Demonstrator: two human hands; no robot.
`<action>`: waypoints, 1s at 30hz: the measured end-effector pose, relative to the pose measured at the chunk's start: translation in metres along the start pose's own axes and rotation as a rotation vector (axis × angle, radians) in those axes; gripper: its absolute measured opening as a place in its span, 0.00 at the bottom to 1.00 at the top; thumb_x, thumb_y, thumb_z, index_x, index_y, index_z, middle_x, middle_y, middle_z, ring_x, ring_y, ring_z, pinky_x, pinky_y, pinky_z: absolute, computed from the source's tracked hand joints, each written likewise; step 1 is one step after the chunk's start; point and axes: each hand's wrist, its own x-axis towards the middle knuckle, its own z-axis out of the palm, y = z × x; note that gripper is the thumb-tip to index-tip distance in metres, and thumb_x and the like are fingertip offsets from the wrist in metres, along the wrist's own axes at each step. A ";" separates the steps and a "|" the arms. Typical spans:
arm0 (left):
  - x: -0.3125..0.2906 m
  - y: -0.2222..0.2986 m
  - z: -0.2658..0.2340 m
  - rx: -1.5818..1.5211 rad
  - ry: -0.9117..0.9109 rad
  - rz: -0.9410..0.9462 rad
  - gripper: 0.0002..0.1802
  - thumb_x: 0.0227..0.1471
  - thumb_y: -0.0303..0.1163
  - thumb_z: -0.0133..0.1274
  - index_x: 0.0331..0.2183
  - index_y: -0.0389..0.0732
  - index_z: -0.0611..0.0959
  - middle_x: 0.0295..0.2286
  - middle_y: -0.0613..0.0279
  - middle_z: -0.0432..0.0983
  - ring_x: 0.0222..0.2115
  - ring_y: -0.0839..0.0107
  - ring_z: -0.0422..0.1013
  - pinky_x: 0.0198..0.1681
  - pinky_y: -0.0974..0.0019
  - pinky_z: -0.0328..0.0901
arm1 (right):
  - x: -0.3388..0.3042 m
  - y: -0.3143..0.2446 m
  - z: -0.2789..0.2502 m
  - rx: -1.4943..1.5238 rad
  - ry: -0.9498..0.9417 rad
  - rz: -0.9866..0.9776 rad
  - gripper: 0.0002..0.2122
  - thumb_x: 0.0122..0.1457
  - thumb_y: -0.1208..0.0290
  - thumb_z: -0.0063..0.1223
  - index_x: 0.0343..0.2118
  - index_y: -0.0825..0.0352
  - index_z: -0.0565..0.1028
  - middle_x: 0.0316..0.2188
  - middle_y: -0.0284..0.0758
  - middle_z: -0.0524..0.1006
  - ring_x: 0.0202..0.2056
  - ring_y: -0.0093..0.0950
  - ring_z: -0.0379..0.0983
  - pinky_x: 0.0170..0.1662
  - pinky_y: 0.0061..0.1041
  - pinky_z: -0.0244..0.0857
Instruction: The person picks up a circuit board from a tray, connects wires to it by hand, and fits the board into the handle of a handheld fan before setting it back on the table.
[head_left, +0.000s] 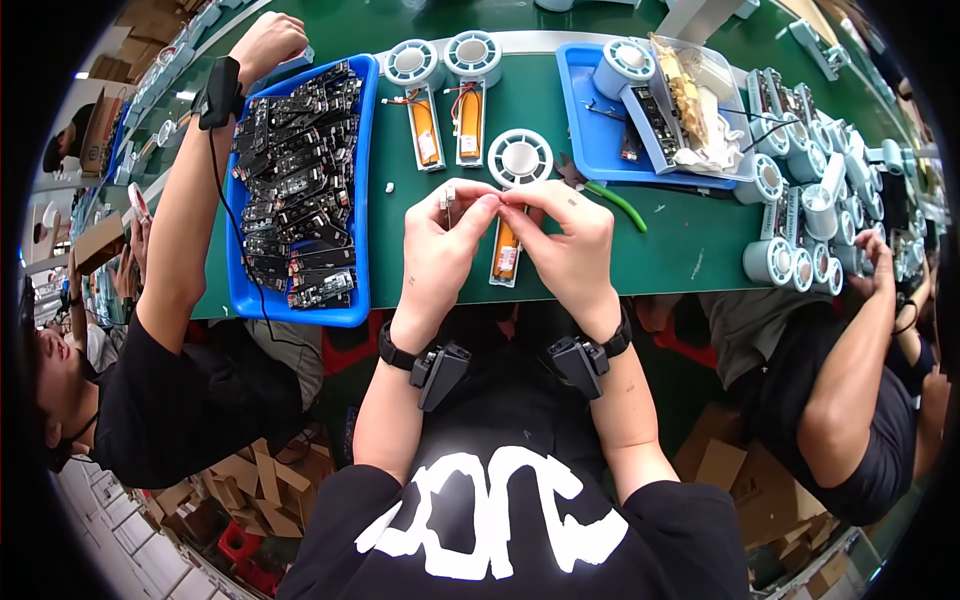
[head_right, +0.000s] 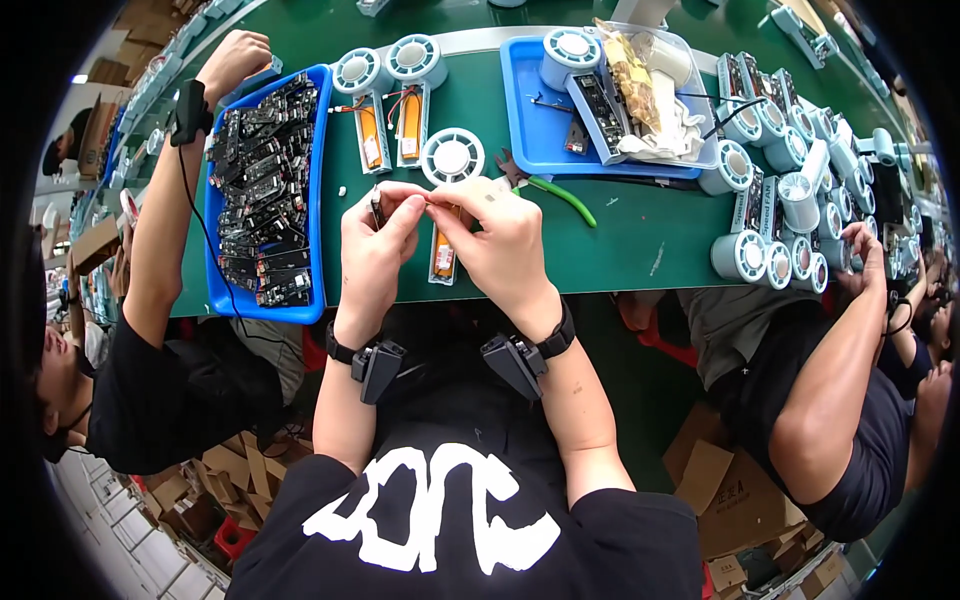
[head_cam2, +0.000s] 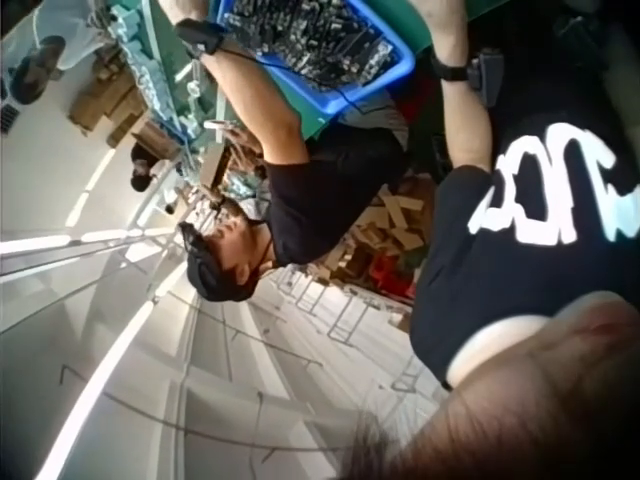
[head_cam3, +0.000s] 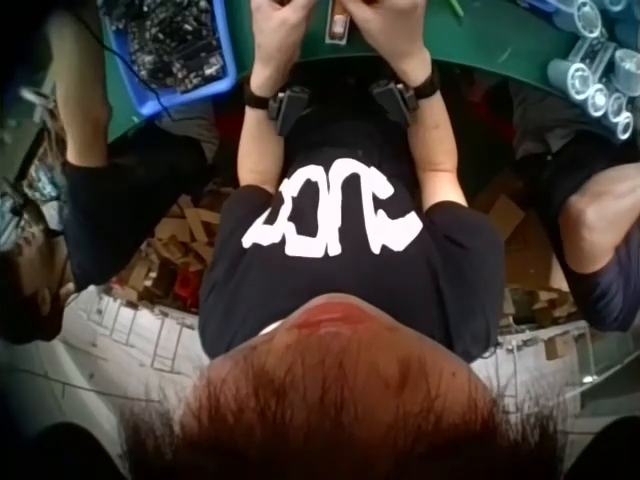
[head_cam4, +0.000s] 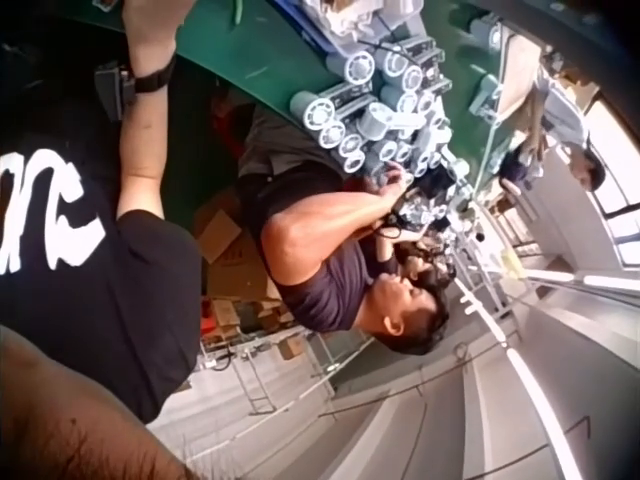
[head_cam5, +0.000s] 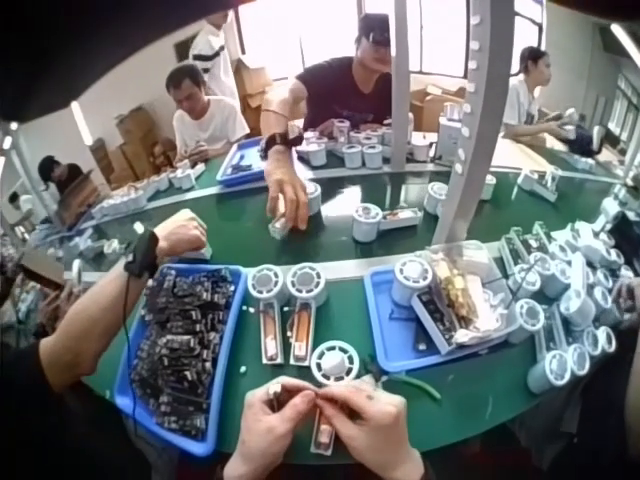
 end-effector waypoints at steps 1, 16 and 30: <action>-0.001 -0.001 -0.002 -0.014 0.000 -0.029 0.07 0.61 0.28 0.58 0.38 0.34 0.84 0.25 0.72 0.76 0.23 0.87 0.65 0.25 0.79 0.58 | -0.001 0.002 0.002 -0.023 0.026 -0.057 0.07 0.53 0.83 0.66 0.35 0.69 0.82 0.29 0.34 0.81 0.26 0.21 0.75 0.31 0.19 0.69; -0.004 -0.005 -0.008 0.122 0.046 0.080 0.06 0.59 0.27 0.60 0.38 0.34 0.84 0.24 0.75 0.74 0.22 0.89 0.64 0.24 0.81 0.56 | -0.003 -0.003 0.006 -0.036 0.001 -0.036 0.07 0.51 0.84 0.65 0.33 0.70 0.81 0.26 0.34 0.79 0.24 0.22 0.73 0.30 0.20 0.67; -0.015 0.004 -0.010 -0.524 -0.153 -0.126 0.23 0.70 0.33 0.41 0.63 0.40 0.65 0.24 0.71 0.58 0.17 0.83 0.54 0.19 0.76 0.51 | -0.004 -0.006 0.011 0.128 -0.018 0.121 0.03 0.57 0.83 0.61 0.33 0.73 0.78 0.28 0.34 0.78 0.25 0.20 0.74 0.30 0.19 0.66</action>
